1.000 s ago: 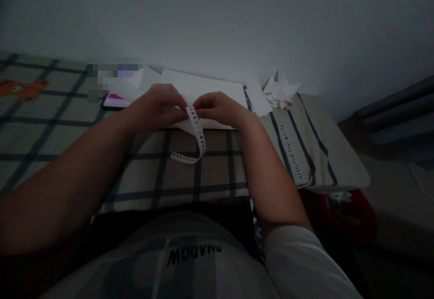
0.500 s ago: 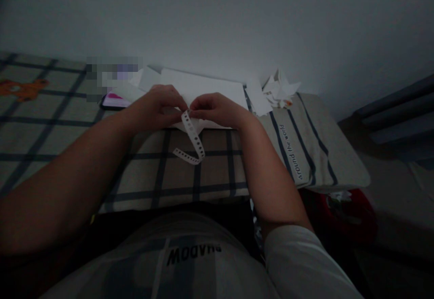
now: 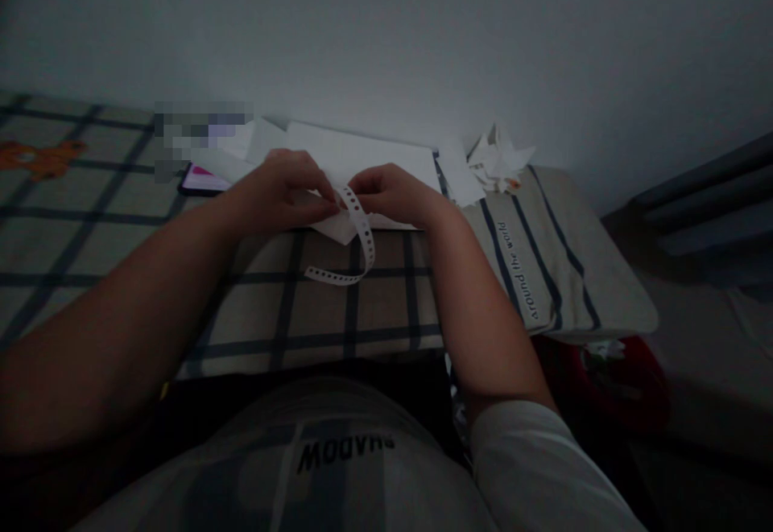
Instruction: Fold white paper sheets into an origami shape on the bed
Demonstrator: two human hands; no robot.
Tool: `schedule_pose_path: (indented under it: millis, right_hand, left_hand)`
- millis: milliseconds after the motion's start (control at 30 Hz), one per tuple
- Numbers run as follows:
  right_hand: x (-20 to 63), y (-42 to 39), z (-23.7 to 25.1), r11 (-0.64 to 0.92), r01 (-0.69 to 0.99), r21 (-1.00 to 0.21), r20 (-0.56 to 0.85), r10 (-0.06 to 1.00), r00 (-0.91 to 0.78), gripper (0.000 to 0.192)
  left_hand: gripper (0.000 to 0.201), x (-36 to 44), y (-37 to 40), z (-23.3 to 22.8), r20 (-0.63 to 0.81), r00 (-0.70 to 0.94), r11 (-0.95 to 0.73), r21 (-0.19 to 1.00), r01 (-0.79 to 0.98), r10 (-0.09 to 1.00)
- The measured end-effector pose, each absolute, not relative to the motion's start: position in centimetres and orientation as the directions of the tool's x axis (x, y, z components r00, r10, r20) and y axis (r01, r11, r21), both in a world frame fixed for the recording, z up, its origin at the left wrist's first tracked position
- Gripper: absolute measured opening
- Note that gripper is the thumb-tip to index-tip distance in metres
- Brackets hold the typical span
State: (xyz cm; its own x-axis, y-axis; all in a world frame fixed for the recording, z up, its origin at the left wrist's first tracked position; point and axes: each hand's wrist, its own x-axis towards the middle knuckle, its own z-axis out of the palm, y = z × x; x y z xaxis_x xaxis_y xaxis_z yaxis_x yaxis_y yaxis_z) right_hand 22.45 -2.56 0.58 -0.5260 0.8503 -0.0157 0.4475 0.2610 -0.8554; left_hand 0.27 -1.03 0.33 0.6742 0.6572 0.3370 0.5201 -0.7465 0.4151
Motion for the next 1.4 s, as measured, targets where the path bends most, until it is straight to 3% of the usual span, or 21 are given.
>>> schedule_pose_path:
  millis: [400, 633, 867, 1400]
  right_hand:
    - [22.40, -2.58, 0.48, 0.296, 0.426, -0.855, 0.009, 0.829, -0.559, 0.025]
    - [22.49, -2.28, 0.32, 0.341, 0.394, -0.854, 0.088, 0.840, -0.536, 0.023]
    - [22.62, -2.32, 0.45, 0.293, 0.417, -0.860, 0.041, 0.856, -0.516, 0.025]
    - [22.53, -2.30, 0.34, 0.285, 0.459, -0.841, 0.012, 0.859, -0.512, 0.022]
  left_hand:
    - [0.026, 0.19, -0.70, -0.11, 0.372, 0.695, -0.784, 0.389, 0.484, 0.614]
    - [0.021, 0.09, -0.53, -0.11, 0.368, 0.652, -0.742, 0.440, 0.506, 0.663]
    - [0.020, 0.11, -0.70, 0.33, 0.324, 0.672, -0.739, 0.415, 0.531, 0.666]
    - [0.024, 0.51, -0.90, -0.16, 0.382, 0.651, -0.753, 0.387, 0.533, 0.656]
